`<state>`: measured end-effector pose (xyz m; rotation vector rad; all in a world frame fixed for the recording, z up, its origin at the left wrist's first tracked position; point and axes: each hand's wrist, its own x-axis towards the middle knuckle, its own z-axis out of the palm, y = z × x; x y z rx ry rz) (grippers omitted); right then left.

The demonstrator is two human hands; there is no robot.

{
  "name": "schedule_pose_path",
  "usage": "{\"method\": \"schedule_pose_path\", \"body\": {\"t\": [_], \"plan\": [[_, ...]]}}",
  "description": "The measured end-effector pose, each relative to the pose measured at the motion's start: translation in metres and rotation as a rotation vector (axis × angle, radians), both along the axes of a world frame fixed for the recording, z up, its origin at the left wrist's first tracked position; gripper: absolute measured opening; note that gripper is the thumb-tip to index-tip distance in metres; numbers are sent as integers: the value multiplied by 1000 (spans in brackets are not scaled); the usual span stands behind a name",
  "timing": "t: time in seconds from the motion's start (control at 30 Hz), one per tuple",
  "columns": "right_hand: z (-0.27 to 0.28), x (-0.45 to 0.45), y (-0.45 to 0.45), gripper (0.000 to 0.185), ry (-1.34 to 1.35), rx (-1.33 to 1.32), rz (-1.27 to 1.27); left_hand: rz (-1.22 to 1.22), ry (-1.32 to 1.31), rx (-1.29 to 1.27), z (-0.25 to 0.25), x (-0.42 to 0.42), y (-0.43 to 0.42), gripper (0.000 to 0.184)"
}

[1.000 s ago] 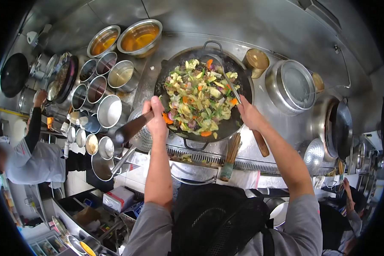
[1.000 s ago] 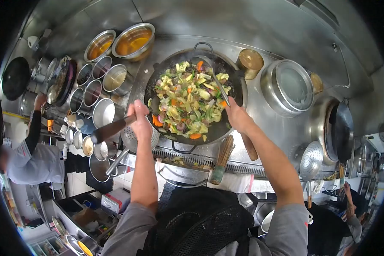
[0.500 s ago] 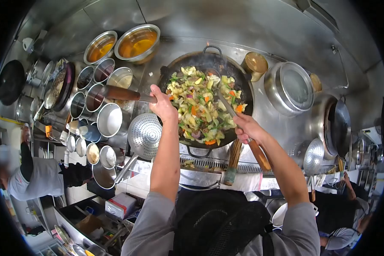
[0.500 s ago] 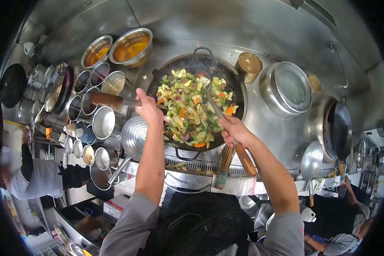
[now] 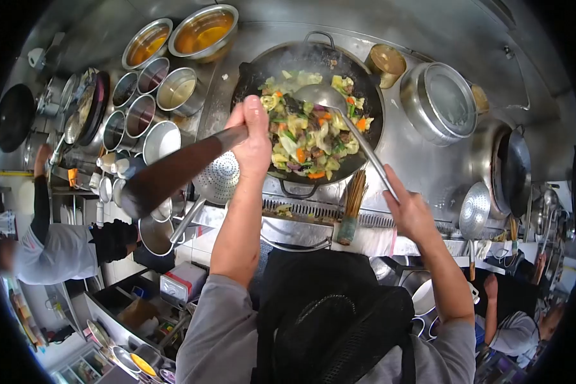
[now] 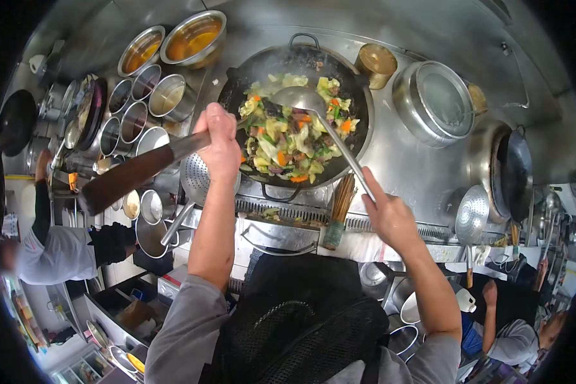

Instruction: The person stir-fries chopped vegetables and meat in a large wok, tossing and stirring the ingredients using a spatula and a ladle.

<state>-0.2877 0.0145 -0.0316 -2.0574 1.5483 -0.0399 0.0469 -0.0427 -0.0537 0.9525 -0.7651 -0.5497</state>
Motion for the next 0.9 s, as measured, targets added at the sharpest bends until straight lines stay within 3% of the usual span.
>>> {"method": "schedule_pose_path", "body": {"t": [0.1, 0.2, 0.33, 0.43, 0.53, 0.67, 0.73, 0.9], "plan": [[-3, -34, 8, 64, -5, -369, 88, -34, -354, 107, -22, 3, 7, 42], [34, -59, 12, 63, 151, -422, 139, -126, -509, 150, -17, 2, 7, 43], [105, -78, 18, 60, 188, -374, 182, -213, -372, 166, -21, 2, -4, 43], [140, -75, 19, 60, 394, -171, 198, -245, -421, 157, -21, 5, -9, 42], [99, -75, 14, 57, 497, -81, 280, -236, -537, 155, -23, 7, -14, 43], [-32, -49, 15, 64, 435, -107, 258, -247, -441, 173, -19, -9, -5, 43], [-77, -32, 22, 64, 373, -94, 190, -211, -558, 166, -7, -21, 8, 42], [-110, -7, 21, 64, 144, -136, 74, -140, -660, -14, -13, -57, 14, 45]]}}
